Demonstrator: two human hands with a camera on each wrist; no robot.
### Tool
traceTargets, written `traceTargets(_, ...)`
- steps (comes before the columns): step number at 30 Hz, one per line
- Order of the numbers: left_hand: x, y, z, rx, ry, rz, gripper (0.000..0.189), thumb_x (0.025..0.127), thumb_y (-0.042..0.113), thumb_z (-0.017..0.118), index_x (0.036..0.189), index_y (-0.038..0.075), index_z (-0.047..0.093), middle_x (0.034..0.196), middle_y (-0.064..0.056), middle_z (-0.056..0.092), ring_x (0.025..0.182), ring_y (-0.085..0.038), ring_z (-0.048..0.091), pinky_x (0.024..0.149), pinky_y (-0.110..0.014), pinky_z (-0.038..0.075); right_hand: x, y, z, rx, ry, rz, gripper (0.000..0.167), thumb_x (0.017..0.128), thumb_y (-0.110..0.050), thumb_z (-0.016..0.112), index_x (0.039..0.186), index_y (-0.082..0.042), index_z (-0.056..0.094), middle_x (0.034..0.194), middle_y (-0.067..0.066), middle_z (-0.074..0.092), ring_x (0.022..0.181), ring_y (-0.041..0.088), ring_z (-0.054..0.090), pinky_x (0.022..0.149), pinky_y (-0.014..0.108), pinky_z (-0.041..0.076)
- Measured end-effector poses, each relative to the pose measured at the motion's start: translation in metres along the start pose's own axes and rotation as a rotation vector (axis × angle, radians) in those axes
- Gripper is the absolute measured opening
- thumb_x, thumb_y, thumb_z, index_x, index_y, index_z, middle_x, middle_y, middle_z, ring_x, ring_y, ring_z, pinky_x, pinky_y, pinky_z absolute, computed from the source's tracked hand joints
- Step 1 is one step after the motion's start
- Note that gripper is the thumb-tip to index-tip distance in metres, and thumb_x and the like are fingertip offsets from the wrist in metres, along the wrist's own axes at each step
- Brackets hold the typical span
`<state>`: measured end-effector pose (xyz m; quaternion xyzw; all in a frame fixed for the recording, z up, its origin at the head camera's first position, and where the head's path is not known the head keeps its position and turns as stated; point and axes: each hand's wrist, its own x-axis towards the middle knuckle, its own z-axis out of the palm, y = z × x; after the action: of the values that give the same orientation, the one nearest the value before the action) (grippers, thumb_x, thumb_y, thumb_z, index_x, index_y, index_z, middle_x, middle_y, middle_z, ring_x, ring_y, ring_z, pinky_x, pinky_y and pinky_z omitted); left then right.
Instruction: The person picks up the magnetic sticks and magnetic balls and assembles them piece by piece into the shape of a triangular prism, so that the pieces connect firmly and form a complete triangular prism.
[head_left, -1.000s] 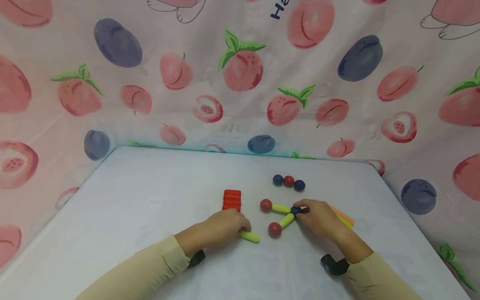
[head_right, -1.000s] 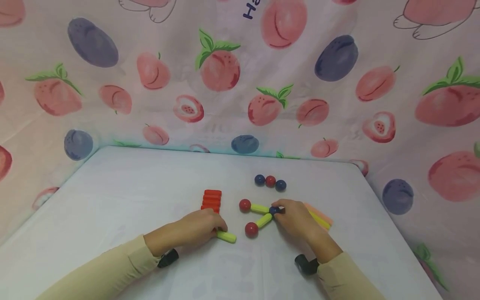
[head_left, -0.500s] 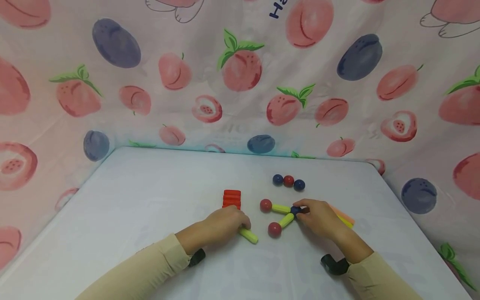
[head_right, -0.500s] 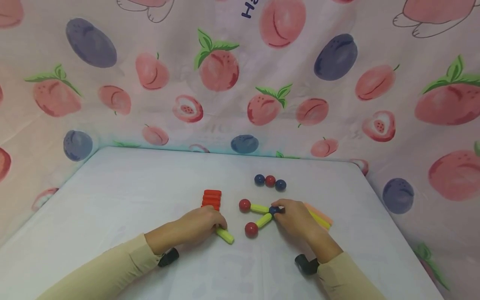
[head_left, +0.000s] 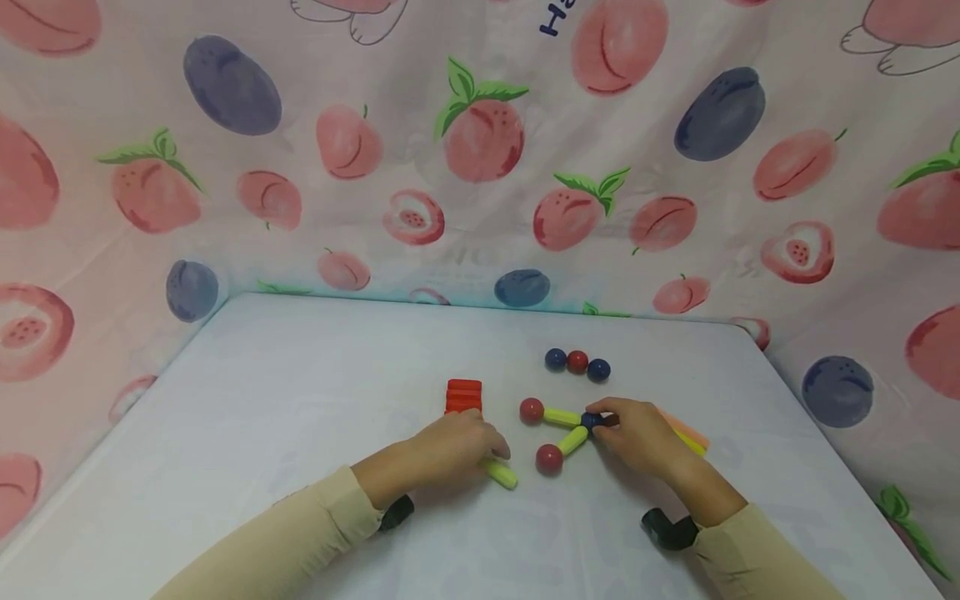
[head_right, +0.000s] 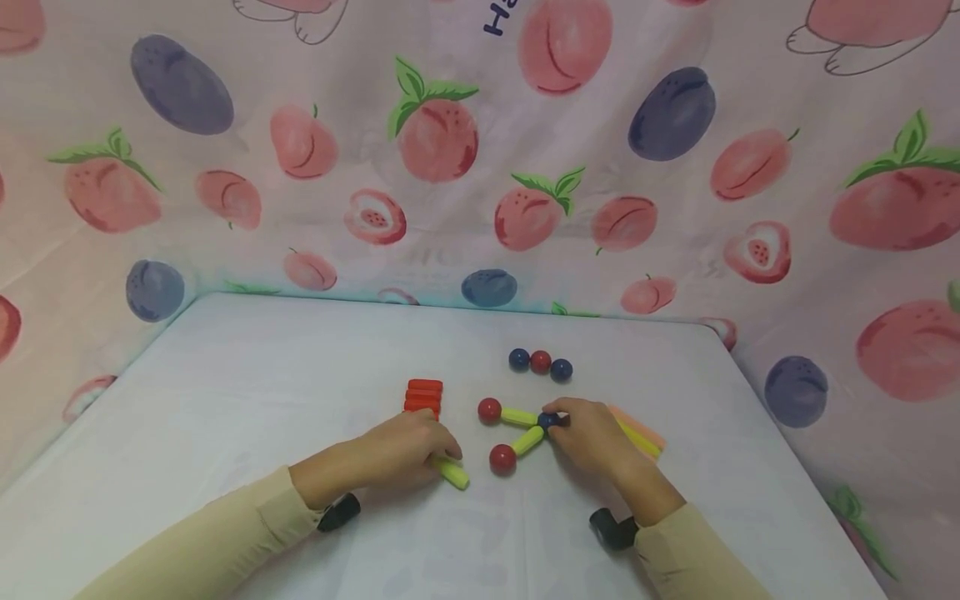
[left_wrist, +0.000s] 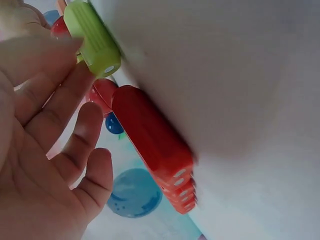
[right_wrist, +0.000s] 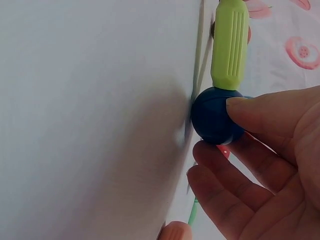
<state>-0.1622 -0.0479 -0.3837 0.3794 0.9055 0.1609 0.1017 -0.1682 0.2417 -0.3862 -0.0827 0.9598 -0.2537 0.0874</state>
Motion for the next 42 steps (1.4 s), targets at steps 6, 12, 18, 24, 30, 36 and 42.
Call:
traceTargets(6,0.012,0.003,0.002,0.062,-0.027,0.04,0.022,0.086,0.019,0.08,0.108,0.023,0.079,0.092,0.014,0.069,0.085,-0.007,0.051,0.076,-0.021,0.044,0.0,0.0,0.0,-0.003,0.001,0.0,0.035,0.095,-0.009,0.068,0.129,-0.005,0.065,0.118,0.012,0.067,0.107,0.029,0.063,0.091,0.047,0.053)
traceTargets(12,0.022,0.003,0.001,0.077,-0.044,0.05,0.022,0.087,0.02,0.08,0.108,0.025,0.078,0.091,0.015,0.066,0.086,-0.007,0.051,0.078,-0.024,0.043,0.001,0.0,0.0,-0.003,0.002,-0.002,0.035,0.095,-0.009,0.068,0.13,-0.005,0.065,0.117,0.012,0.067,0.106,0.028,0.062,0.091,0.047,0.053)
traceTargets(18,0.035,0.005,-0.011,0.036,0.004,0.027,0.025,0.089,0.014,0.076,0.114,0.022,0.077,0.101,0.012,0.069,0.097,-0.01,0.052,0.084,-0.025,0.044,0.001,0.0,0.0,-0.007,0.006,-0.008,0.035,0.094,-0.009,0.068,0.129,-0.005,0.065,0.117,0.012,0.067,0.106,0.029,0.063,0.091,0.047,0.053)
traceTargets(24,0.047,0.01,-0.02,0.014,0.011,0.001,0.028,0.092,0.01,0.071,0.119,0.02,0.075,0.112,0.009,0.068,0.107,-0.014,0.049,0.092,-0.03,0.042,0.002,0.001,0.0,-0.007,0.007,-0.006,0.034,0.095,-0.009,0.068,0.128,-0.005,0.066,0.118,0.012,0.067,0.107,0.029,0.063,0.091,0.047,0.053)
traceTargets(30,0.054,0.012,-0.017,0.029,0.012,0.023,0.027,0.093,0.012,0.071,0.119,0.019,0.074,0.117,0.007,0.068,0.114,-0.016,0.05,0.098,-0.034,0.042,0.003,0.002,0.001,0.005,0.005,-0.01,0.033,0.095,-0.009,0.067,0.128,-0.005,0.066,0.119,0.012,0.067,0.107,0.029,0.063,0.092,0.048,0.053)
traceTargets(36,0.06,0.012,-0.013,0.042,0.003,0.039,0.026,0.094,0.015,0.072,0.119,0.021,0.074,0.119,0.008,0.067,0.114,-0.015,0.05,0.098,-0.034,0.041,0.002,0.001,0.0,0.003,0.007,-0.019,0.033,0.094,-0.008,0.067,0.127,-0.004,0.066,0.119,0.013,0.067,0.107,0.03,0.064,0.091,0.048,0.053)
traceTargets(42,0.064,0.013,-0.009,0.088,-0.002,0.053,0.025,0.094,0.016,0.071,0.117,0.024,0.074,0.122,0.007,0.066,0.115,-0.015,0.05,0.097,-0.034,0.042,0.002,0.001,0.0,0.002,0.002,-0.017,0.033,0.094,-0.008,0.067,0.127,-0.004,0.066,0.119,0.013,0.067,0.107,0.03,0.064,0.091,0.048,0.053)
